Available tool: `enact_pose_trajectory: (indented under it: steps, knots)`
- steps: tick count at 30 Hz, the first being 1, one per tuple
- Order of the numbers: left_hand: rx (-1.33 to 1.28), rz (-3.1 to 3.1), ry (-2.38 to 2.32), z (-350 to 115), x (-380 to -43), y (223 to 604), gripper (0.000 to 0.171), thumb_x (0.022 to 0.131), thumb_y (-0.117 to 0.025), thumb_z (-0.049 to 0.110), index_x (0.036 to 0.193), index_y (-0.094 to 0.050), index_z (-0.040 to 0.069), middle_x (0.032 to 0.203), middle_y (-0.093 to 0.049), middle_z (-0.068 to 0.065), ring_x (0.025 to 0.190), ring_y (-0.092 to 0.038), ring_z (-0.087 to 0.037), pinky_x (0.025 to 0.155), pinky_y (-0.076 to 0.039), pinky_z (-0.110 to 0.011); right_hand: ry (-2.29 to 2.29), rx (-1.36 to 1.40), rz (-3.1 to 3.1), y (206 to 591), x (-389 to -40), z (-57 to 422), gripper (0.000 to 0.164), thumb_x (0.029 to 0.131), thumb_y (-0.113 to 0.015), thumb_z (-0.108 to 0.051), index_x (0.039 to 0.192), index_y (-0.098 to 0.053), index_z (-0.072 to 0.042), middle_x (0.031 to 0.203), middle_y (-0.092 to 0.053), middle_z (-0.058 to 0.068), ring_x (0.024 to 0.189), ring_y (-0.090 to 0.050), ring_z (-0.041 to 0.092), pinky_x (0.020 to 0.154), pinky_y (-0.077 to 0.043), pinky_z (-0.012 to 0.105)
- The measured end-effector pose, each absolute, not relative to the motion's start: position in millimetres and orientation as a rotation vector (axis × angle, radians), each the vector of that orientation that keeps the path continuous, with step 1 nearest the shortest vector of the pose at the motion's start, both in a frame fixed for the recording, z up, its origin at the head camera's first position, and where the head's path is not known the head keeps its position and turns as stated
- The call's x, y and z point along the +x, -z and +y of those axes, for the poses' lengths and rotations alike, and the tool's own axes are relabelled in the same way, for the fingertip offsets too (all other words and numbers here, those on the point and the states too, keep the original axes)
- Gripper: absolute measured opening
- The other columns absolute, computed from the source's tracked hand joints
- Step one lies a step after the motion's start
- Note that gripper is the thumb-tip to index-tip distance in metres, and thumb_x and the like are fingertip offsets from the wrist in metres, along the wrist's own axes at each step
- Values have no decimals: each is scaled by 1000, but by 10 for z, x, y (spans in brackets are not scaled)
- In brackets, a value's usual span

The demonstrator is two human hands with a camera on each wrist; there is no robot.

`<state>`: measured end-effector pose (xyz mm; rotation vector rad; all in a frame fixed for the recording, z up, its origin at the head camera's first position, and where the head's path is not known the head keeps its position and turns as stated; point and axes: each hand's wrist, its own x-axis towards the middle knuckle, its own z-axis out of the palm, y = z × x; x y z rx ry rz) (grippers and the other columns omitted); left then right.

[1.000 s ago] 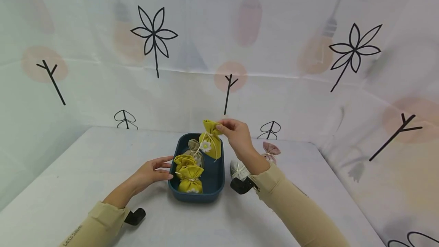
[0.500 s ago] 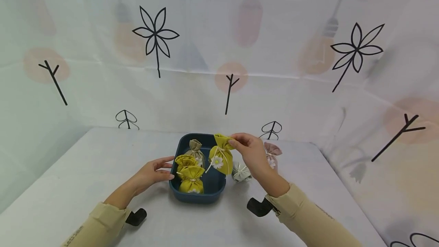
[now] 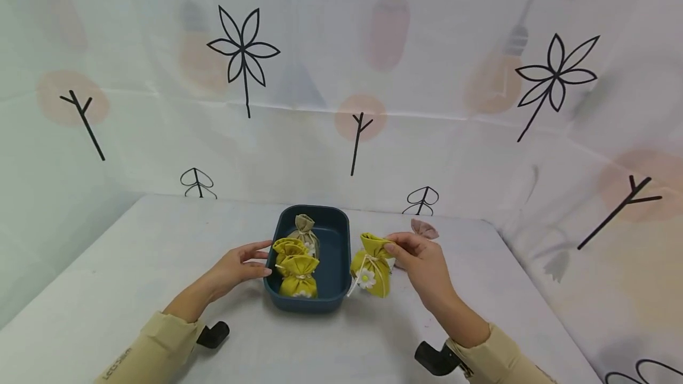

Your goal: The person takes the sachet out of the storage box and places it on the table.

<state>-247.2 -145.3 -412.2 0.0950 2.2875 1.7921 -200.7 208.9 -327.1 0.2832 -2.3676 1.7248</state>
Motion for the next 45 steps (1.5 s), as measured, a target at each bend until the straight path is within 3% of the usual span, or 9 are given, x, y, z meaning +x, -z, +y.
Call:
enact_pose_trajectory:
  steps: [6,19,37,45]
  knots:
    - [91,2272,-1802,-1440,-2486,4133,71,75,-79,21,138,-46,18,122,-54,-9,104,-56,-23,86,-49,-39,-1718,220,-2377,3417,-1891,2273,29,90,-63,-13,105,-60,11,93,-63,-4,84,-59,7,73,-50,19]
    - [63,2279,-1803,-1446,-2483,4109,72,74,-80,20,138,-47,19,122,-54,-9,103,-56,-22,85,-50,-38,-1647,141,-2423,3661,-1852,2624,34,91,-62,-19,106,-61,11,88,-66,-6,81,-61,6,73,-50,17]
    - [114,2247,-1810,-1436,-2470,4069,71,78,-77,18,140,-43,16,126,-51,-12,112,-51,-27,86,-49,-39,-1543,24,-2514,3804,-2155,2896,44,92,-59,-29,114,-58,9,92,-65,-5,82,-59,2,73,-46,12]
    - [74,2242,-1826,-1440,-2468,4095,72,75,-79,20,139,-46,18,123,-53,-9,106,-55,-23,85,-50,-38,-1563,-16,-2496,3849,-2242,2942,43,92,-60,-25,114,-57,11,90,-65,-7,81,-58,0,72,-47,13]
